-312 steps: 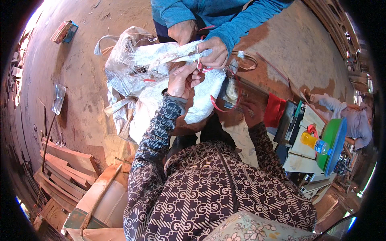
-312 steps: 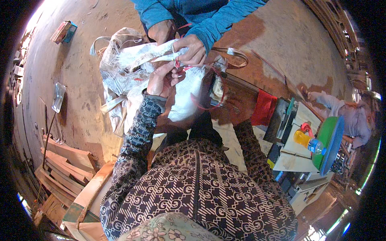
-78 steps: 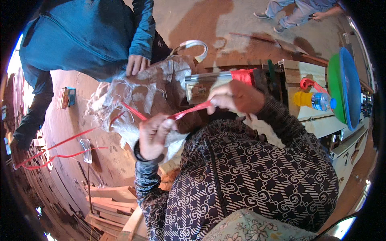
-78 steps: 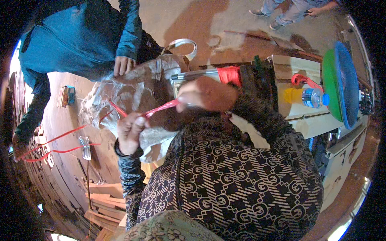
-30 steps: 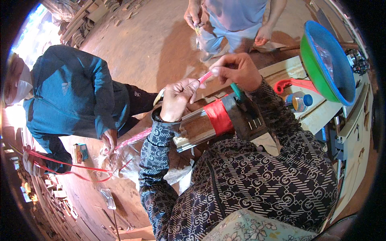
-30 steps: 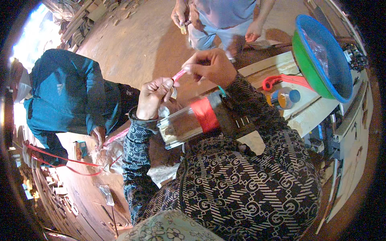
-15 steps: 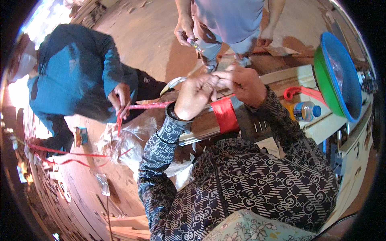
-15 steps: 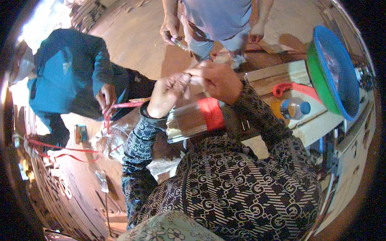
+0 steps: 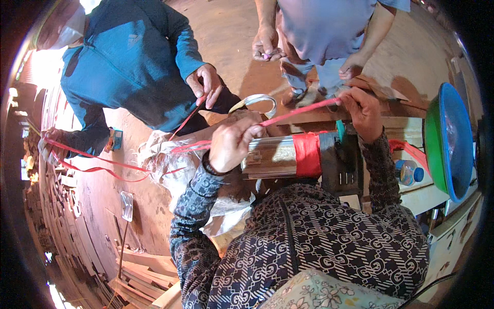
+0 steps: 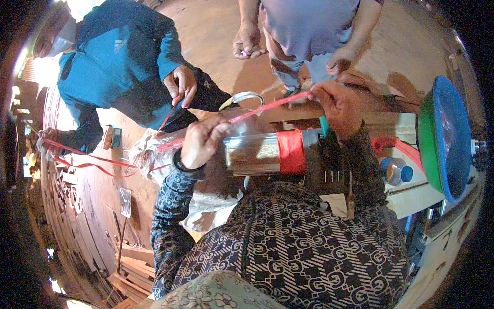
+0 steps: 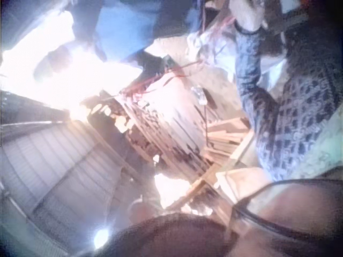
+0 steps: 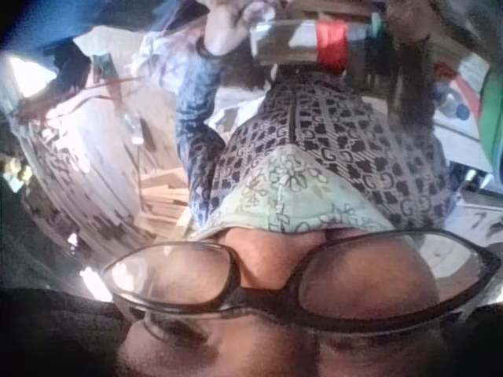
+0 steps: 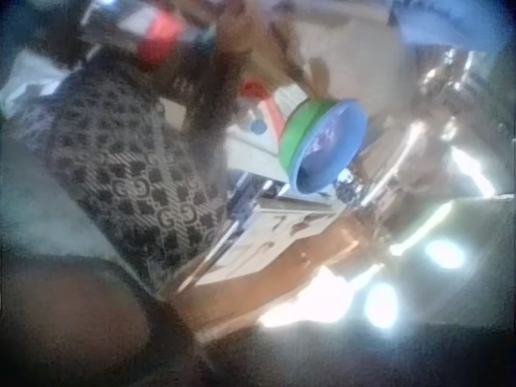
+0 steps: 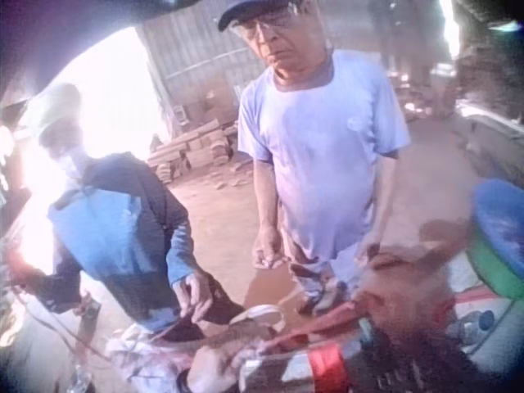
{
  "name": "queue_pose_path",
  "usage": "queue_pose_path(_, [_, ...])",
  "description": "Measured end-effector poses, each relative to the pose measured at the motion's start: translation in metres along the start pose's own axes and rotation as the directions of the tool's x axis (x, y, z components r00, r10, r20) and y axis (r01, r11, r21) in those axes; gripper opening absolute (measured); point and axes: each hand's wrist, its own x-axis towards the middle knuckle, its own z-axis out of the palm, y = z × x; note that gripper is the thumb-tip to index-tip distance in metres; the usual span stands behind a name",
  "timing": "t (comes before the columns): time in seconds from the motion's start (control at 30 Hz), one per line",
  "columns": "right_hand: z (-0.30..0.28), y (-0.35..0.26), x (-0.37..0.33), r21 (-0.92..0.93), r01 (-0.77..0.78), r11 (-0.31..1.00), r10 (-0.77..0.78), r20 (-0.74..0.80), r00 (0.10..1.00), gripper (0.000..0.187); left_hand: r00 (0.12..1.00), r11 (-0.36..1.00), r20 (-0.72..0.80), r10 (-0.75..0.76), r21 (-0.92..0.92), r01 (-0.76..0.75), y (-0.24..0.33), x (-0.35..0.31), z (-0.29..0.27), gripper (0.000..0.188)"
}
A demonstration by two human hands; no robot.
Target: The person ties a large white sack using a red plastic strap. They pull the strap through the sack opening, wrap it around, and secure it with a knot while another person assists by holding the sack open.
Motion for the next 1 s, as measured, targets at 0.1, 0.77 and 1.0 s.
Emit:
queue_pose_path(0.1, [0.002, 0.009, 0.014, 0.052, -0.010, 0.999, 0.010, -0.008, 1.000, 0.017, 0.991, 1.000, -0.131, 0.010, -0.017, -0.012, -0.008, -0.017, -0.015, 0.019])
queue_pose_path(0.77, [-0.002, -0.021, 0.062, 0.539, 0.121, 0.833, 0.039, -0.276, 0.960, 0.024, 0.812, 0.926, -0.571, -0.123, 0.227, 0.300, -0.110, -0.136, -0.083, 0.034])
queue_pose_path(1.0, [-0.013, -0.064, 0.067, 0.977, 0.079, 0.196, -0.470, 0.023, 0.882, 0.016, 0.534, 0.961, -0.845, -0.035, 0.118, 0.250, -0.010, -0.171, -0.136, 0.012])
